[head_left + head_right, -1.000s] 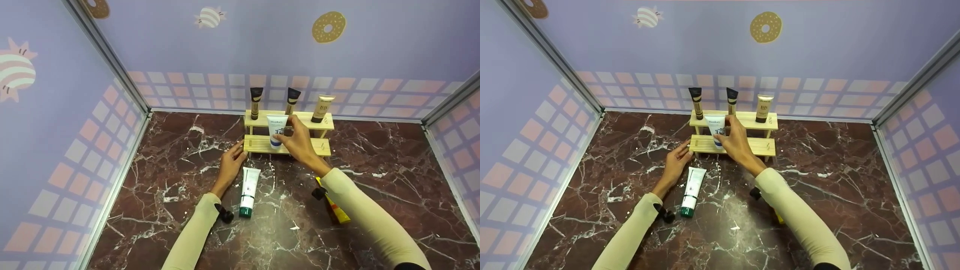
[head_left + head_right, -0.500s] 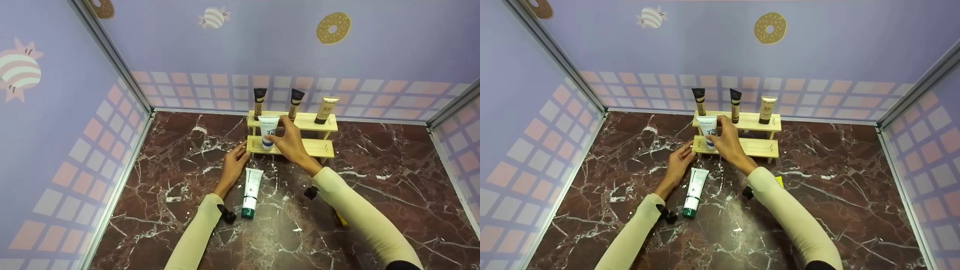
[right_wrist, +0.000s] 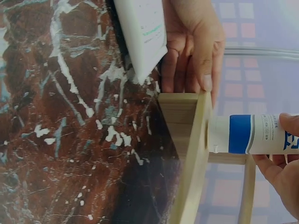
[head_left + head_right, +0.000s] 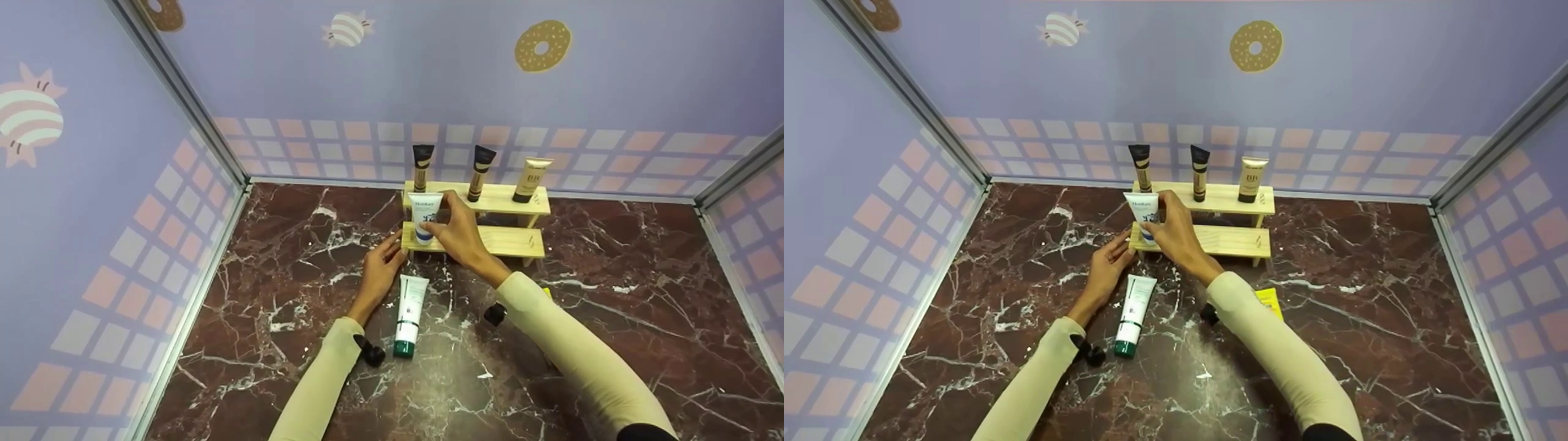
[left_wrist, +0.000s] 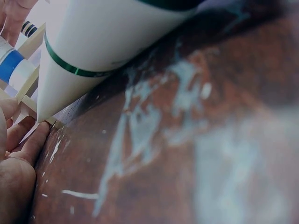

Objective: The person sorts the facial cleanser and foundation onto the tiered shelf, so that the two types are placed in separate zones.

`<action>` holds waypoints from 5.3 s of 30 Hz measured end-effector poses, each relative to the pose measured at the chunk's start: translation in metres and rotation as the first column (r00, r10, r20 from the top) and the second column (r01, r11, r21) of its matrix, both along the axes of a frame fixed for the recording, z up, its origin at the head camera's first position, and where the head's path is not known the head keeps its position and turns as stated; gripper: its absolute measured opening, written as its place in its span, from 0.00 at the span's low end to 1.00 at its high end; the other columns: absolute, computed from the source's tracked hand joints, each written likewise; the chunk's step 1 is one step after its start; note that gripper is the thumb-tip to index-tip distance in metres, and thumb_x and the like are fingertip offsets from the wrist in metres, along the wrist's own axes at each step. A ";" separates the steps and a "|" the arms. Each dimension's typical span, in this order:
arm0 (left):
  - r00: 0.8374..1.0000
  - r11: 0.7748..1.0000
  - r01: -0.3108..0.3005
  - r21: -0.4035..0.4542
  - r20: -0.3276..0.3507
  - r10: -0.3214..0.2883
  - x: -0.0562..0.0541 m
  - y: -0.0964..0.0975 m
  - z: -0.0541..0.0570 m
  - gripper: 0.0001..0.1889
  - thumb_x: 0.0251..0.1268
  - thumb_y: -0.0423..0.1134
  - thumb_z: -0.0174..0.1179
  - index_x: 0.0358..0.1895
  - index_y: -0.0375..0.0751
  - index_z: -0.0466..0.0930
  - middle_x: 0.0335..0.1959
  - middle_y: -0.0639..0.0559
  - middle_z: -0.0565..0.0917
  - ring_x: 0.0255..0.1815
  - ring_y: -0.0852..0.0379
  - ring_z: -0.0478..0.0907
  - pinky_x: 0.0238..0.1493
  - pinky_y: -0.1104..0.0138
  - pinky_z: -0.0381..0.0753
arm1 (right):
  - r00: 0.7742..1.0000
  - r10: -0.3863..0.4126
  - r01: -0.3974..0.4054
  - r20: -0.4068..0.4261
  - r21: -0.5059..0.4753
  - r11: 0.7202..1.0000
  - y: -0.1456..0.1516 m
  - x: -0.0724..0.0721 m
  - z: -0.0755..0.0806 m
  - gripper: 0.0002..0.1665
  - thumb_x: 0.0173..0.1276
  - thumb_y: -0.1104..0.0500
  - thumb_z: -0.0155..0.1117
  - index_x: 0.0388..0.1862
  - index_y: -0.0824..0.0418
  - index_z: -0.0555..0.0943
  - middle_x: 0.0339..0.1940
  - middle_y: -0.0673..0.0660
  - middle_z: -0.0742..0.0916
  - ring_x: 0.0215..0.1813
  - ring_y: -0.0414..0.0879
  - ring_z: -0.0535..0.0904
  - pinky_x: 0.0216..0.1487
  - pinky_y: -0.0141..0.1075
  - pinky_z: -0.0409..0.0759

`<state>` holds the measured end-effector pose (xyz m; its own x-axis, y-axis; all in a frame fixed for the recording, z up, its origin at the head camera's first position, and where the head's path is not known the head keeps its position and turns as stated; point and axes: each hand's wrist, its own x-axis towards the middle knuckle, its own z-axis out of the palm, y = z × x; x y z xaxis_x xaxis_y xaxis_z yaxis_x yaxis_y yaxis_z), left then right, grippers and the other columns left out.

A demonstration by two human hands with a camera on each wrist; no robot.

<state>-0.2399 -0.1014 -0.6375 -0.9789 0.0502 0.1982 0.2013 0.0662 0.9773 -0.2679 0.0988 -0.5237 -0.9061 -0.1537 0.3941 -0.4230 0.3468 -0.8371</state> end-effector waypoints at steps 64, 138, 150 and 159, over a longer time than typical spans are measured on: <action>1.000 0.999 0.005 -0.036 -0.010 -0.005 0.000 0.001 -0.002 0.27 0.82 0.34 0.66 0.79 0.34 0.76 0.68 0.34 0.85 0.71 0.43 0.83 0.72 0.54 0.82 | 0.918 0.240 -0.304 0.314 0.170 0.937 0.027 0.078 -0.078 0.40 0.69 0.51 0.83 0.72 0.71 0.80 0.62 0.67 0.87 0.60 0.61 0.85 0.66 0.56 0.85; 0.999 0.999 -0.029 -0.016 -0.016 0.028 -0.002 0.001 -0.003 0.25 0.80 0.31 0.66 0.76 0.32 0.78 0.66 0.32 0.86 0.69 0.40 0.85 0.73 0.53 0.81 | 0.872 0.301 -0.219 0.385 -0.242 0.945 0.055 0.085 -0.058 0.28 0.60 0.71 0.84 0.58 0.74 0.83 0.43 0.59 0.89 0.40 0.48 0.86 0.41 0.34 0.88; 1.000 0.999 -0.021 -0.024 0.002 0.022 0.000 0.001 -0.002 0.26 0.82 0.33 0.66 0.78 0.33 0.77 0.66 0.33 0.86 0.69 0.41 0.85 0.72 0.54 0.82 | 0.896 0.274 -0.191 0.350 -0.253 0.948 0.068 0.087 -0.052 0.27 0.61 0.71 0.84 0.57 0.76 0.84 0.45 0.62 0.89 0.40 0.47 0.87 0.40 0.34 0.88; 0.999 0.999 -0.032 -0.036 0.004 0.032 0.001 0.001 0.001 0.26 0.82 0.34 0.66 0.78 0.36 0.78 0.66 0.33 0.86 0.69 0.42 0.85 0.72 0.51 0.82 | 0.914 0.220 -0.139 0.340 -0.247 0.959 0.080 0.087 -0.044 0.27 0.62 0.72 0.83 0.59 0.76 0.84 0.47 0.63 0.90 0.40 0.45 0.88 0.41 0.34 0.90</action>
<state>-0.2389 -0.1005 -0.6364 -0.9810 0.0261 0.1920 0.1937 0.1081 0.9751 -0.1808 0.1784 -0.5681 -0.9569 -0.2768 0.0873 -0.1163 0.0900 -0.9891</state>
